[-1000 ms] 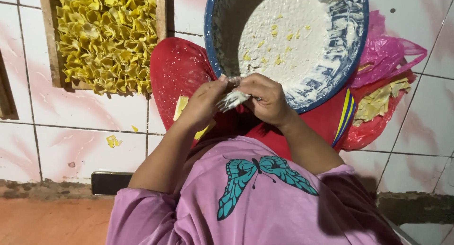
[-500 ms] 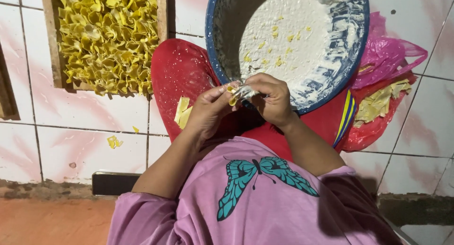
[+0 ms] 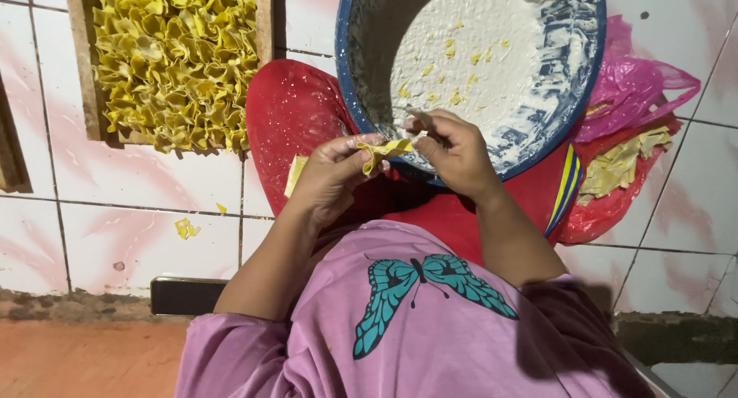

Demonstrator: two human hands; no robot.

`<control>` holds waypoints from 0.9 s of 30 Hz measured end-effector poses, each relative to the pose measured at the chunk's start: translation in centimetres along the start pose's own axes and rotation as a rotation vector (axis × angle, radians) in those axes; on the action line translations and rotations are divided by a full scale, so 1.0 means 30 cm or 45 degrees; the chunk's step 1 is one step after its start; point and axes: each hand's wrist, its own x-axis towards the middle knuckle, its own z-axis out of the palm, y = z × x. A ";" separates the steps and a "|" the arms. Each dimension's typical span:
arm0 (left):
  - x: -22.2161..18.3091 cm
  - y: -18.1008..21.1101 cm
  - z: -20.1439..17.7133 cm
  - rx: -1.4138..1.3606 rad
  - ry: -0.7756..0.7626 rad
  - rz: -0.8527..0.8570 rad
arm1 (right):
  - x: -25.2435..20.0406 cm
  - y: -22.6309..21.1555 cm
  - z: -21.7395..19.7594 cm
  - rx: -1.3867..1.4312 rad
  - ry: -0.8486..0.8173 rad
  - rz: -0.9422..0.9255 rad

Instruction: Filling small yellow dough wrappers with a white corn-based mixture using a fork and folding them into shapes.

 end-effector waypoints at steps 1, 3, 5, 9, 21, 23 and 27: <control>0.004 -0.004 -0.003 -0.001 0.001 0.000 | -0.009 0.001 0.009 0.000 -0.001 0.000; 0.014 -0.009 -0.011 0.021 0.004 0.018 | -0.025 0.004 0.031 0.236 -0.013 0.264; 0.011 -0.015 -0.013 0.071 0.036 0.025 | -0.024 0.000 0.033 0.265 -0.005 0.311; 0.014 -0.052 -0.015 0.174 0.108 0.065 | -0.021 -0.015 0.055 0.247 0.050 0.259; -0.055 -0.049 0.100 0.951 0.082 0.888 | -0.002 -0.127 0.113 -0.239 0.224 -0.027; -0.061 -0.060 0.105 0.965 0.082 0.922 | -0.001 -0.111 0.115 -0.258 0.234 -0.027; -0.066 -0.061 0.128 0.996 0.089 0.940 | -0.003 -0.095 0.120 -0.365 0.223 -0.114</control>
